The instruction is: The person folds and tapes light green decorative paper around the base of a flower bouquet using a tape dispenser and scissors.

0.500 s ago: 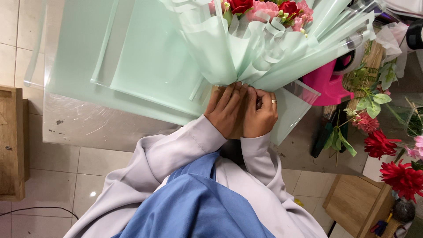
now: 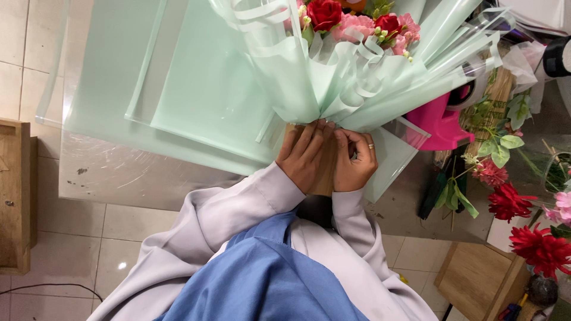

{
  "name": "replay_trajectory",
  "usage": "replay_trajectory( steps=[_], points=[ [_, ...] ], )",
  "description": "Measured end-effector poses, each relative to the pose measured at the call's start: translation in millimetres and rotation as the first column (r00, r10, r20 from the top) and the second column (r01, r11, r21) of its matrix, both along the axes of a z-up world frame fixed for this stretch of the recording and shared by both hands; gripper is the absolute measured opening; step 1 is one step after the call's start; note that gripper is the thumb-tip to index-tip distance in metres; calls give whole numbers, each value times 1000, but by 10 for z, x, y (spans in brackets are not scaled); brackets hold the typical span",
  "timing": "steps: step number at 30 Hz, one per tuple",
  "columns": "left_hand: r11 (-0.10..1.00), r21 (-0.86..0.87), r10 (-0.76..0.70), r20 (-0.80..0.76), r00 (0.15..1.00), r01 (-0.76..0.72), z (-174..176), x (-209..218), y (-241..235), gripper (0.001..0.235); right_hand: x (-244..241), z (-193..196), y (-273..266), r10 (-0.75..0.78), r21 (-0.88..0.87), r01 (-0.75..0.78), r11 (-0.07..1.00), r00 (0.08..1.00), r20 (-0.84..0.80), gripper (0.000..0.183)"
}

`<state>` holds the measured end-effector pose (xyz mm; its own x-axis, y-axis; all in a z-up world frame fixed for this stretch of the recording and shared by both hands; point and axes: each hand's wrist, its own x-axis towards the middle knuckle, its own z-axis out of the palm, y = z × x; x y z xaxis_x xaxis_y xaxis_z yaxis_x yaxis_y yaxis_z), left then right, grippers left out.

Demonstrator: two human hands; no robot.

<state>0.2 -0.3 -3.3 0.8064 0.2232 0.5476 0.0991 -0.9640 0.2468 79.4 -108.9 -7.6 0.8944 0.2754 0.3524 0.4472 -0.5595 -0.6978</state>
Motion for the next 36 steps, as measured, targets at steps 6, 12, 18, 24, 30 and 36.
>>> replay_trajectory(
  steps=[6,12,18,24,30,36],
  points=[
    [999,29,34,-21,999,-33,-60,0,-52,41,37,-38,-18,-19,-69,22,997,999,50,12],
    [998,0,56,-8,998,-56,-136,10,-83,42,19,-22,45,-67,-156,90,984,987,146,21],
    [999,-4,46,-17,999,-46,-181,-12,-87,41,17,0,61,-80,-193,109,975,985,151,26],
    [999,-17,45,-54,998,-46,-129,-29,-78,41,13,14,116,-136,-292,193,937,969,205,28],
    [998,-49,45,-38,998,-47,-60,-2,-60,40,22,25,148,-142,-327,216,920,961,235,30],
    [998,-50,34,-99,994,-39,39,-6,-79,46,-29,74,203,-178,-351,262,899,951,254,27]
  ],
)
